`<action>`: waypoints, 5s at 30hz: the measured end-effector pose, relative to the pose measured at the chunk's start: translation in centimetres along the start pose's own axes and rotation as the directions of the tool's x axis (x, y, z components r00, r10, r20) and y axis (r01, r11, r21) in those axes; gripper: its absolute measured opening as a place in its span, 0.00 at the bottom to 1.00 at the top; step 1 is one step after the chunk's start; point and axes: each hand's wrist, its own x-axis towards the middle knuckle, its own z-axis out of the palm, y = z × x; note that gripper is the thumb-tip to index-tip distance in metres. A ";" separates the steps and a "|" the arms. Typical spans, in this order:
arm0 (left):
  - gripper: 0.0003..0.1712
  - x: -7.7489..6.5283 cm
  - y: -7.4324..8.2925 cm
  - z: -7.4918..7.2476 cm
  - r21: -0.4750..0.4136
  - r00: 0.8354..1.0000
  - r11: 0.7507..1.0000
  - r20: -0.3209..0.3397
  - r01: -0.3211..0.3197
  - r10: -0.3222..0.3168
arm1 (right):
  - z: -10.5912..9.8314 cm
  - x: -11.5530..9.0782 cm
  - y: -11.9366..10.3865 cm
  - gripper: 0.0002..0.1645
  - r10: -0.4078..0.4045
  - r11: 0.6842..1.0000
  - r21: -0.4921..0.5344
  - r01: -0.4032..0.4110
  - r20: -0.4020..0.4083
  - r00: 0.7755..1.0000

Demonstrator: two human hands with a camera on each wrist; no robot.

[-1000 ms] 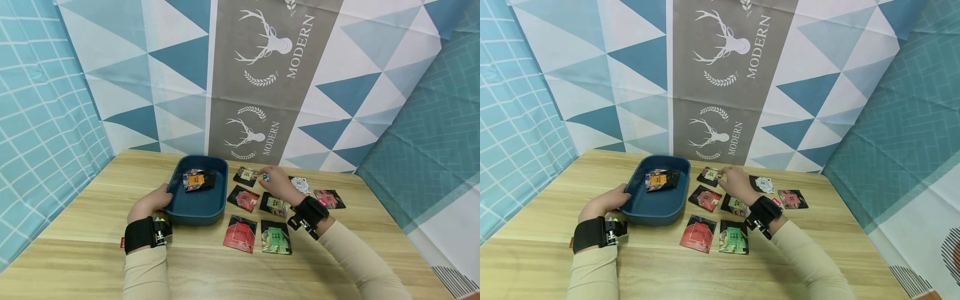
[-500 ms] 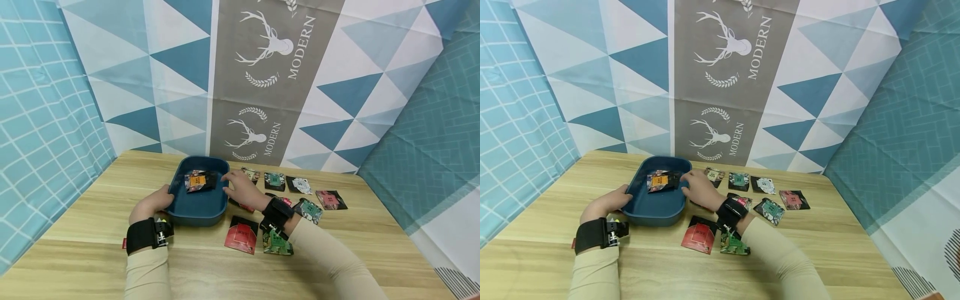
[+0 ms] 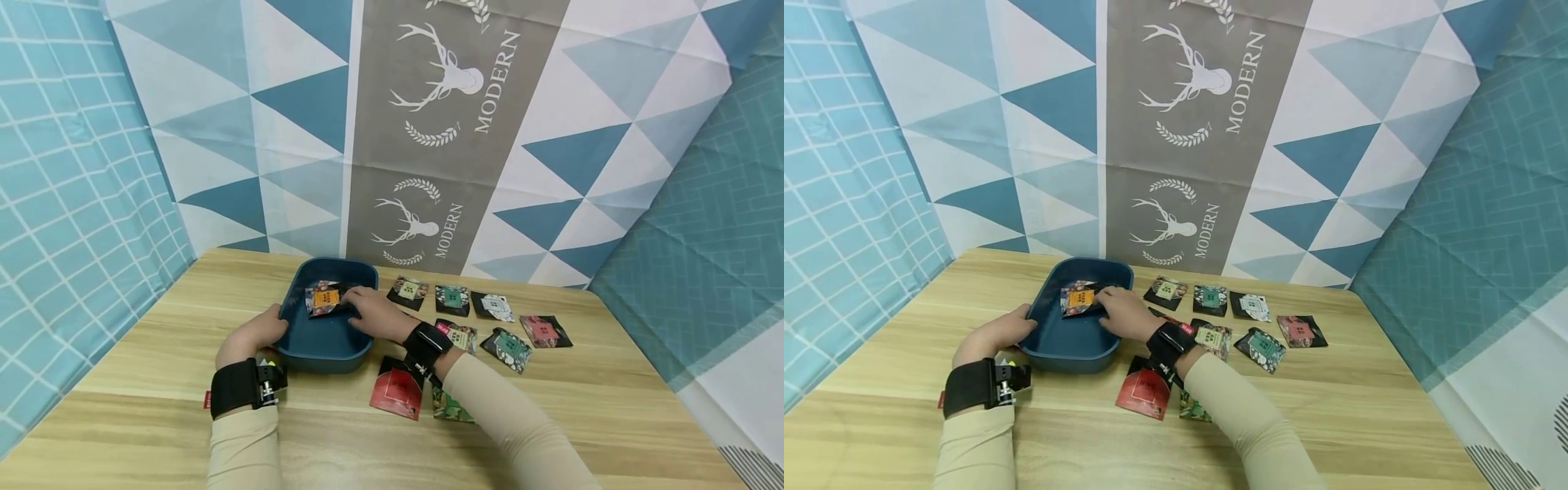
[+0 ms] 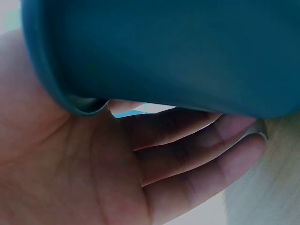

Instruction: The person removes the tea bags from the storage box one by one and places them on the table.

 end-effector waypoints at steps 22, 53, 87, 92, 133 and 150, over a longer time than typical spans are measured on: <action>0.28 0.3 -0.3 0.5 0.013 1.000 1.000 -0.019 0.004 -0.003 | 0.7 4.0 -1.0 0.34 0.204 0.970 -0.175 -0.169 0.208 0.957; 0.27 0.2 -0.1 0.5 0.027 0.999 1.000 -0.036 0.001 0.000 | 1.4 4.3 -1.5 0.31 0.244 0.963 -0.178 -0.201 0.266 0.933; 0.25 0.1 0.0 0.2 0.061 1.000 0.998 -0.008 -0.022 0.023 | 0.1 2.1 -2.6 0.18 0.004 0.984 -0.177 -0.002 0.016 1.000; 0.22 -0.1 0.0 0.2 0.052 0.999 0.998 -0.010 -0.030 0.031 | -0.4 1.6 -2.7 0.19 -0.036 0.988 -0.151 0.029 -0.045 0.998; 0.27 0.6 -0.2 0.3 0.071 0.999 0.997 -0.012 -0.042 0.043 | -8.5 -13.9 1.3 0.09 0.052 0.995 -0.072 -0.064 -0.150 0.987; 0.28 0.4 -0.4 -0.1 0.072 0.997 0.995 0.026 -0.069 0.067 | -7.5 -23.2 8.5 0.09 0.363 0.916 -0.094 -0.389 -0.214 0.907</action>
